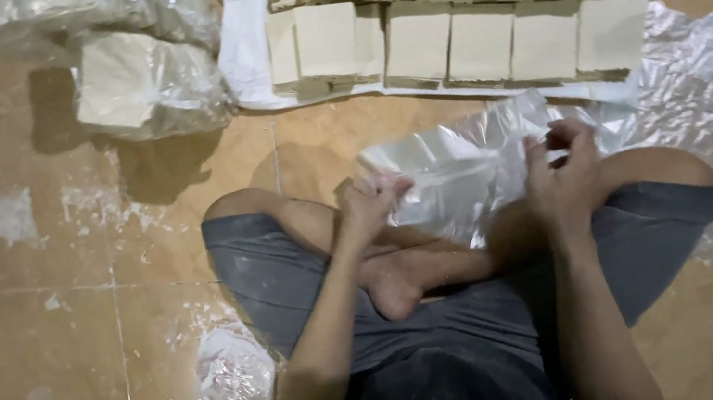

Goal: The person packages square pieces of food by hand, placing a stack of the items into a plastic bag and then setting the bag aside with other filled bags.

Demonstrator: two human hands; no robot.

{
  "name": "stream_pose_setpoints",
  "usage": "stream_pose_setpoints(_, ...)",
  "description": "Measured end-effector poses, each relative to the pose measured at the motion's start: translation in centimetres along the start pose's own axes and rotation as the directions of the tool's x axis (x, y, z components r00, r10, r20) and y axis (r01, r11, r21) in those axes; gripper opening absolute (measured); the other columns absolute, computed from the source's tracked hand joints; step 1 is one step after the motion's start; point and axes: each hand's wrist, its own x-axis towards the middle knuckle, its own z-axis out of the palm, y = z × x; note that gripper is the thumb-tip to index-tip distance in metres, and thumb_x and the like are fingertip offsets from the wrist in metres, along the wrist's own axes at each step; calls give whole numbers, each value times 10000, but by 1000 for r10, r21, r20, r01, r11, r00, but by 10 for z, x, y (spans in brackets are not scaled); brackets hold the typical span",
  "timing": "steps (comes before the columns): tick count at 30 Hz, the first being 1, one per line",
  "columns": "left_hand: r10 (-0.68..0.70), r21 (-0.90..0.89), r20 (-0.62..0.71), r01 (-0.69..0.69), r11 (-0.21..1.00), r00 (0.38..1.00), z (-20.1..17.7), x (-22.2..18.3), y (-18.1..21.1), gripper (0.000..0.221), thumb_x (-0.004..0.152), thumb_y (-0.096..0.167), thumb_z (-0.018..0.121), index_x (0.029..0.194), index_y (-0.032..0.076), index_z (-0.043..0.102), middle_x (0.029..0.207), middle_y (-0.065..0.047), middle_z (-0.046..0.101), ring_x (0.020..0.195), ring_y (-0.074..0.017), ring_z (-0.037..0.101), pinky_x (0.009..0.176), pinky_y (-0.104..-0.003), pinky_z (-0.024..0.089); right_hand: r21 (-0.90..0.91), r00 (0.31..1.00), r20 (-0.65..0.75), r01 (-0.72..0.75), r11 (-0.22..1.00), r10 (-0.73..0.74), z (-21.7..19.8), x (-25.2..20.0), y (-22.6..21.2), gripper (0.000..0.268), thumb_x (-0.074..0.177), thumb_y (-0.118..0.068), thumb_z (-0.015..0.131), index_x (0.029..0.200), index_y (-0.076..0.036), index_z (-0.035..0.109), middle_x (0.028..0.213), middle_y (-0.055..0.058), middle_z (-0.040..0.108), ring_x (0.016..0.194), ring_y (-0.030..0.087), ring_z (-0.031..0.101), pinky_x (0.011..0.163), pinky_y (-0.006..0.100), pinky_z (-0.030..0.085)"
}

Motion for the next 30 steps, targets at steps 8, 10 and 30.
stream_pose_setpoints(8, 21, 494, 340, -198, 847, 940, 20, 3, -39, 359, 863, 415, 661, 1073, 143, 764, 1055, -121, 755, 1067, -360, 733, 847, -570, 602, 27, 723, 658, -300, 954, 208, 69, -39, -31, 587, 832, -276, 814, 1349, -190, 548, 977, 60, 741, 848, 220, 688, 757, 327, 535)
stream_pose_setpoints(10, 73, 387, 225, -158, 908, 972, -13, -32, 2, 267, 781, 342, 724, 950, 140, 766, 897, -132, 744, 956, -345, 746, 754, -487, 594, 112, 740, 651, -315, 942, 170, 70, -40, -23, 482, 860, -177, 788, 1286, -131, 568, 902, 70, 705, 763, 202, 668, 698, 309, 534)
stream_pose_setpoints(30, -24, -271, 249, 93, 958, 968, -80, 14, -31, 186, 911, 157, 763, 862, -8, 691, 652, -180, 732, 528, -200, 731, 434, -261, 546, -494, 789, 522, -30, 869, 324, 30, 26, -102, 685, 871, -195, 764, 1500, -188, 493, 1390, 225, 597, 1298, 479, 562, 1090, 571, 446)
